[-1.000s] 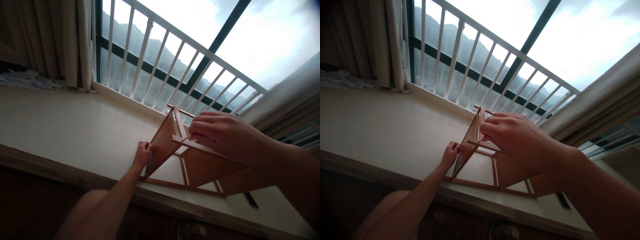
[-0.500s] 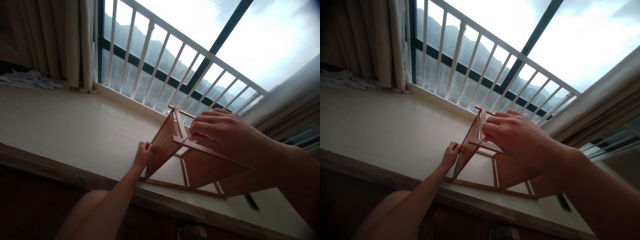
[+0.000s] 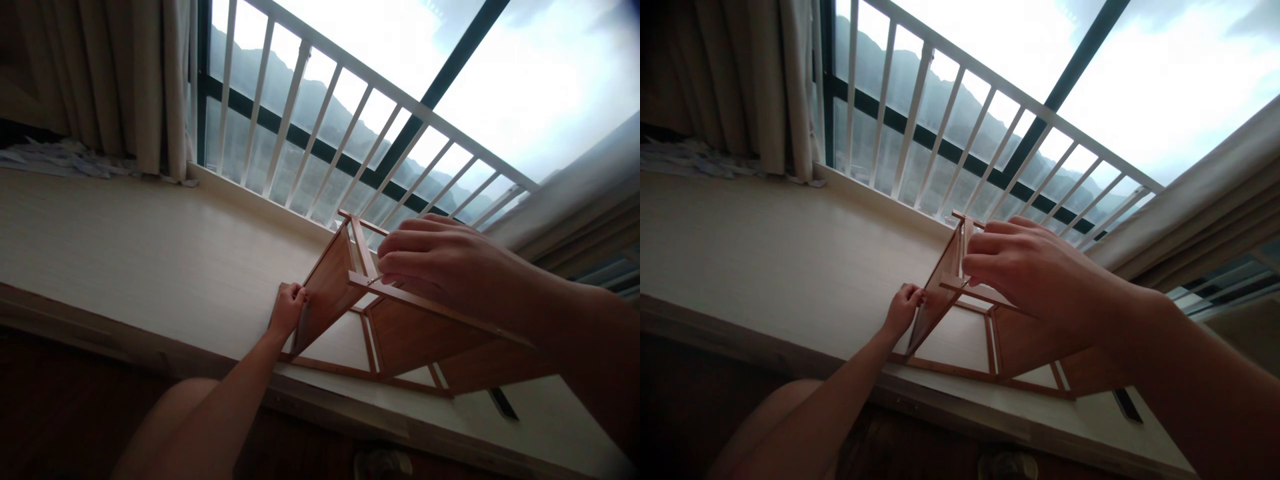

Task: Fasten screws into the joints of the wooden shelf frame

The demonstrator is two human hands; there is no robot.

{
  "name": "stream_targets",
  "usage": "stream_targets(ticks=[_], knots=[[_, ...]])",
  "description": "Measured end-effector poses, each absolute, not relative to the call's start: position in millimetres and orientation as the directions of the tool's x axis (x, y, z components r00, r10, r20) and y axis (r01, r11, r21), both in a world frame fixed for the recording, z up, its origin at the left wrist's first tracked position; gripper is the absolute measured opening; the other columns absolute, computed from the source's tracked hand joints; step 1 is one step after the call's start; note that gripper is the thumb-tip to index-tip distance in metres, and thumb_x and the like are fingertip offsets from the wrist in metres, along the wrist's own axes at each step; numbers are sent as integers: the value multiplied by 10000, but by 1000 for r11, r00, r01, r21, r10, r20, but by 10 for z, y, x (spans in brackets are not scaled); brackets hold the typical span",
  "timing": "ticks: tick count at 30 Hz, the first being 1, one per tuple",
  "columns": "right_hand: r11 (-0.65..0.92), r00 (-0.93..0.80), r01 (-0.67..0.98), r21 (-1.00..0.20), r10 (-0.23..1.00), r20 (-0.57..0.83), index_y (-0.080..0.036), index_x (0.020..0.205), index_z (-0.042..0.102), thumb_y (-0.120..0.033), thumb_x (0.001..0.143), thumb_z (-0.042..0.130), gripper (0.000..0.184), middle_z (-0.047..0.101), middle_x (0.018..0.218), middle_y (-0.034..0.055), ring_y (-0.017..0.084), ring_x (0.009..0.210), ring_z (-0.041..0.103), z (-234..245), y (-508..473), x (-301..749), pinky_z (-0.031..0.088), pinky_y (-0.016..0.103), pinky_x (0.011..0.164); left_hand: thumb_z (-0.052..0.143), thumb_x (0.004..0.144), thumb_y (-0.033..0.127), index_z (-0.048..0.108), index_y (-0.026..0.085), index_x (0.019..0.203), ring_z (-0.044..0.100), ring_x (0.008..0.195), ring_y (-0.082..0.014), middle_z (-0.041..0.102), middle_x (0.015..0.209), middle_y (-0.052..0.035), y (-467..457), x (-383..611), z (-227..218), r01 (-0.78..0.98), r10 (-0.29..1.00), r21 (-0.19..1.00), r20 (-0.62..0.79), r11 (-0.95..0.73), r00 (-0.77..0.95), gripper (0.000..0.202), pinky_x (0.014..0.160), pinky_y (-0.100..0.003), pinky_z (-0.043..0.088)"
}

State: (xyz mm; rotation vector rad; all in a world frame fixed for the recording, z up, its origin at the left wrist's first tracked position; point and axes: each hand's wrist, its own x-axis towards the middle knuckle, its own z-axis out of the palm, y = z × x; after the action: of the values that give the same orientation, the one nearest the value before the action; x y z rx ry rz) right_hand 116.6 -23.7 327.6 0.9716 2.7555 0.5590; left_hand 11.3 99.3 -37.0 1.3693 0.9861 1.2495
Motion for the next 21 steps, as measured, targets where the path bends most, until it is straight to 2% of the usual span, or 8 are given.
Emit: stream_targets(ticks=[7, 13, 15, 18, 21], knots=[[743, -808, 523, 418, 588, -36, -246, 958, 625, -251, 1031, 524, 124, 705, 1076, 29, 206, 981, 597, 3258, -195, 1185, 384, 355, 853, 523, 912, 411, 626, 205, 763, 645, 724, -187, 664, 735, -16, 1002, 114, -388, -67, 975, 985, 170, -162, 140, 274, 709, -299, 496], [749, -768, 633, 197, 639, 38, -213, 916, 617, -248, 1033, 528, 151, 695, 975, 26, 163, 921, 573, 3175, -112, 1184, 419, 310, 876, 526, 902, 409, 626, 202, 759, 649, 730, -187, 659, 730, -20, 1007, 111, -380, -73, 977, 985, 167, -159, 133, 272, 713, -297, 505], [730, -746, 662, 168, 664, 51, -201, 901, 619, -244, 1035, 519, 172, 686, 905, 25, 162, 886, 563, 3146, -119, 1181, 419, 306, 858, 524, 897, 410, 626, 201, 756, 647, 725, -186, 656, 726, -21, 1003, 106, -368, -73, 978, 985, 164, -156, 131, 273, 711, -297, 505], [655, -679, 727, 208, 731, 69, -192, 892, 630, -266, 1039, 498, 210, 673, 841, 36, 172, 837, 568, 3096, -166, 1180, 417, 318, 806, 520, 891, 412, 623, 200, 750, 643, 714, -183, 655, 719, -20, 998, 99, -356, -73, 979, 986, 160, -152, 128, 276, 701, -295, 502], [511, -552, 818, 265, 827, 110, -200, 886, 636, -354, 1045, 481, 270, 652, 796, 41, 174, 747, 567, 3035, -225, 1184, 391, 319, 704, 519, 890, 413, 621, 202, 748, 641, 707, -180, 656, 714, -17, 996, 98, -356, -75, 978, 985, 163, -154, 131, 274, 697, -291, 500]])
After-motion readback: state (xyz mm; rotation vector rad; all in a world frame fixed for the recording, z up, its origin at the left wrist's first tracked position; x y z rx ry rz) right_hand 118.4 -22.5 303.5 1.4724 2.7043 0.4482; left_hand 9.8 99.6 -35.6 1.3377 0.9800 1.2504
